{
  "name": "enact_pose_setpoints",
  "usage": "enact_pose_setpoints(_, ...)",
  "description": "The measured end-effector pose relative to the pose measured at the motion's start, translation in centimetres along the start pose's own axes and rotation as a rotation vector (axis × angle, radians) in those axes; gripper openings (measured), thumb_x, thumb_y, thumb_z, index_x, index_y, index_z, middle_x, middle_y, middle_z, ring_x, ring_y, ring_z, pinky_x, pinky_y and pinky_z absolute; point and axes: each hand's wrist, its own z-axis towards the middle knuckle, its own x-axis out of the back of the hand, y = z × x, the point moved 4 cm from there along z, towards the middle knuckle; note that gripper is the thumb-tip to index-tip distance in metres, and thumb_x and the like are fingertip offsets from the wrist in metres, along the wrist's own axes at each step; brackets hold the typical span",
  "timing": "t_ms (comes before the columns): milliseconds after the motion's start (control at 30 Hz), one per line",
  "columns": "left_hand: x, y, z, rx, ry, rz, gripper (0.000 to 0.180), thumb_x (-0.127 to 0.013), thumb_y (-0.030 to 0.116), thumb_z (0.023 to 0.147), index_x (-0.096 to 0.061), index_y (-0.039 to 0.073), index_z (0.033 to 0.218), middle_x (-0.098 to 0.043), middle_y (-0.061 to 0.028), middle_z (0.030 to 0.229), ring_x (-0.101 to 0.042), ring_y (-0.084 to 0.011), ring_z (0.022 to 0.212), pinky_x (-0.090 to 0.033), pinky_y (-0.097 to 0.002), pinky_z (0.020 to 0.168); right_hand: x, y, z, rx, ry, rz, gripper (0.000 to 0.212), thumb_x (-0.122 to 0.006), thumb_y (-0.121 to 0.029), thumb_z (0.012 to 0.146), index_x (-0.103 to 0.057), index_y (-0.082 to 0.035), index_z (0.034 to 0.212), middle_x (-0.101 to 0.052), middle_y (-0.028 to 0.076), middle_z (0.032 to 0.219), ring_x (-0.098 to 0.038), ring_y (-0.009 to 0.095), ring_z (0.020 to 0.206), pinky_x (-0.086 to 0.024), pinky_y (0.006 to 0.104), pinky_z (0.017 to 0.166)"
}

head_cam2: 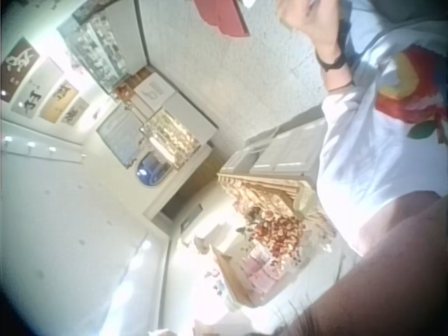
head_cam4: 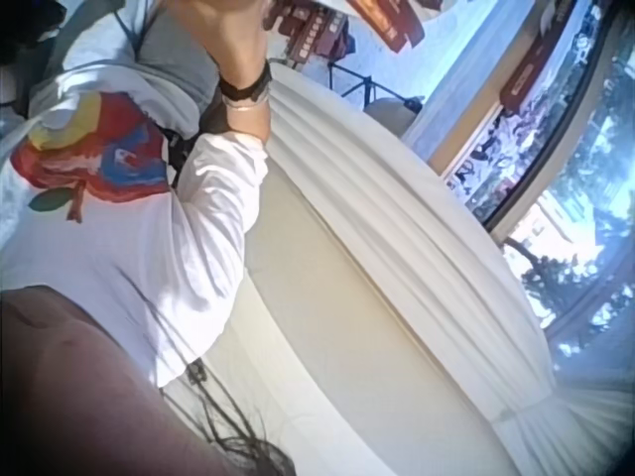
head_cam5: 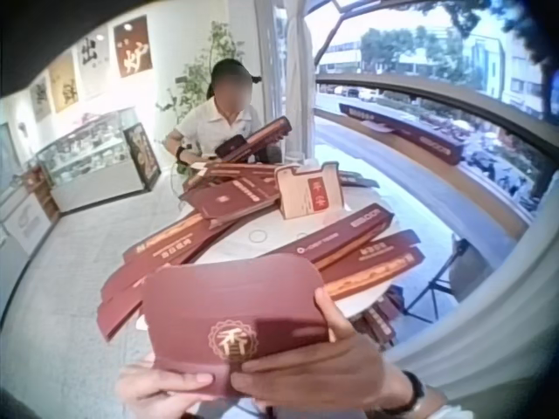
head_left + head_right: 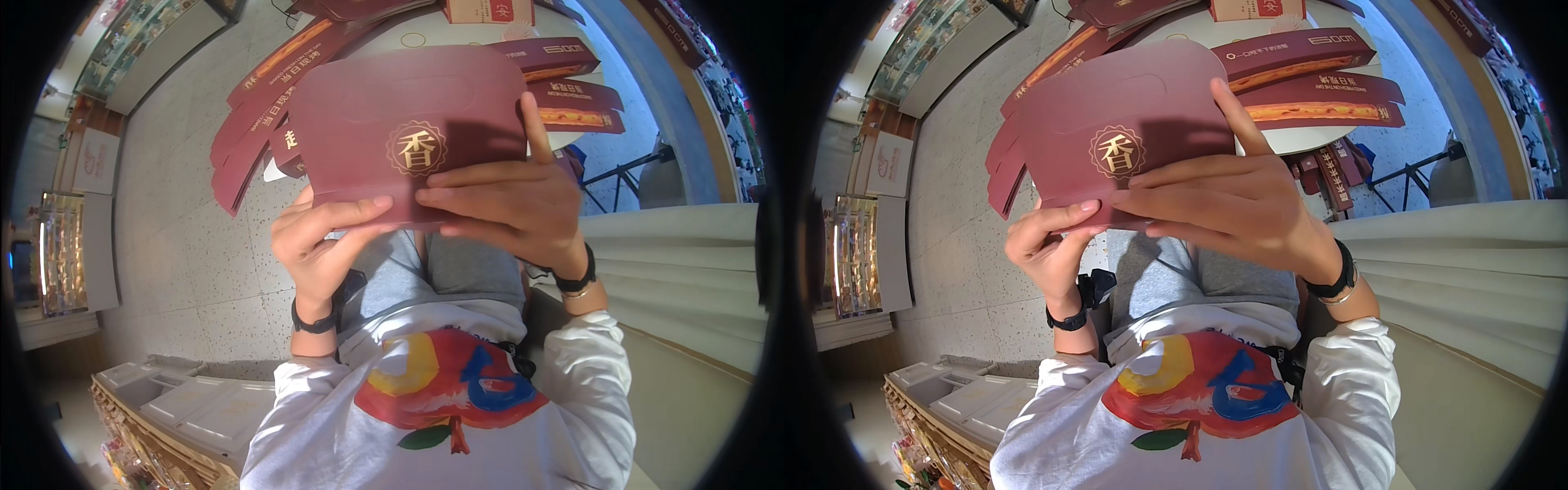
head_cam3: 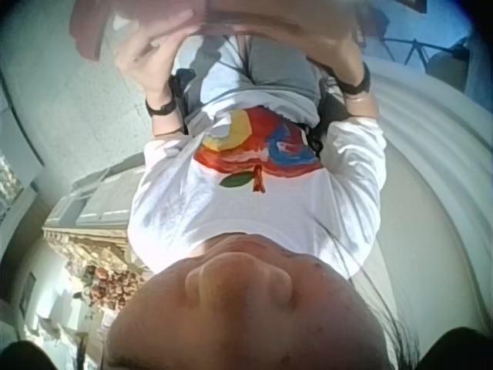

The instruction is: The person assembles flat-packed cardboard boxes by folding and interlocking the flaps. They handle multiple identical red boxes, folding side panels and locking tabs to form rectangular containers.

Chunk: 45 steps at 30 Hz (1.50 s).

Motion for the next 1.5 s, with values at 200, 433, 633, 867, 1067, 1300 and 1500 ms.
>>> enact_pose_setpoints(200,-0.2,0.4,0.4,-0.084,-0.01,0.047,0.024,-0.084,0.001,0.061,-0.074,0.0,0.083,-0.073,-0.0107,0.079,-0.068,-0.0201,0.076,-0.053,-0.0277,0.069,-0.2,0.2,-0.8,0.037,0.004,-0.061,0.024,-0.075,-0.02,0.076,-0.074,-0.018,0.1,-0.074,-0.005,0.093,-0.07,0.012,0.093,-0.014,0.0489,0.12)
enact_pose_setpoints(433,0.6,-6.9,-1.5,0.239,0.192,-0.695,0.041,-0.084,0.01,0.075,-0.06,0.002,0.108,-0.065,-0.0073,0.101,-0.064,-0.0148,0.094,-0.052,-0.0268,0.082,0.8,1.9,-1.7,-0.278,0.371,0.567,0.071,-0.079,-0.042,0.076,-0.054,-0.006,0.131,-0.057,0.02,0.131,-0.055,0.031,0.122,-0.035,0.045,0.11)
enact_pose_setpoints(633,-1.5,-7.5,-2.3,0.352,0.258,-0.884,0.064,-0.075,0.038,0.084,-0.043,0.006,0.129,-0.057,-0.0107,0.118,-0.059,-0.0201,0.109,-0.047,-0.0336,0.095,-2.5,0.3,-1.2,-0.625,0.006,0.76,0.061,-0.073,-0.034,0.084,-0.051,-0.006,0.133,-0.058,0.016,0.13,-0.062,0.029,0.113,-0.051,0.0395,0.092)
enact_pose_setpoints(867,-0.3,-7.5,-2.2,0.315,0.407,-0.58,0.073,-0.064,0.041,0.092,-0.03,0.005,0.145,-0.053,-0.0113,0.13,-0.054,-0.022,0.118,-0.044,-0.0393,0.101,-3.1,-0.4,0.0,-0.507,-0.4,0.107,0.046,-0.064,-0.014,0.082,-0.059,-0.008,0.128,-0.066,0.011,0.115,-0.067,0.027,0.1,-0.054,0.0324,0.081)
enact_pose_setpoints(1067,3.0,-3.6,-5.1,-0.065,0.437,0.054,0.068,-0.069,0.041,0.085,-0.041,0.005,0.136,-0.05,-0.0134,0.131,-0.055,-0.0274,0.116,-0.049,-0.0371,0.094,-0.9,-2.3,0.5,-0.197,0.067,-0.566,0.037,-0.065,-0.012,0.073,-0.073,-0.022,0.108,-0.066,0.004,0.118,-0.066,0.02,0.107,-0.057,0.0266,0.072)
enact_pose_setpoints(1300,-3.4,5.0,-4.1,-0.266,0.115,0.201,0.062,-0.09,0.014,0.057,-0.062,-0.001,0.111,-0.062,-0.019,0.11,-0.064,-0.0292,0.083,-0.054,-0.0331,0.067,-3.2,-3.0,1.7,-0.262,0.161,-0.554,0.046,-0.061,-0.003,0.07,-0.069,-0.012,0.114,-0.066,0.005,0.119,-0.064,0.025,0.11,-0.057,0.0302,0.07)
enact_pose_setpoints(1500,-4.0,2.2,-3.0,0.243,0.167,0.12,0.056,-0.07,0.016,0.087,-0.047,-0.008,0.132,-0.061,-0.0132,0.099,-0.06,-0.013,0.075,-0.048,-0.0235,0.061,-6.0,-2.3,1.3,-0.282,0.125,-0.391,0.058,-0.066,-0.024,0.077,-0.056,-0.004,0.131,-0.052,0.015,0.137,-0.046,0.037,0.13,-0.035,0.0659,0.099)
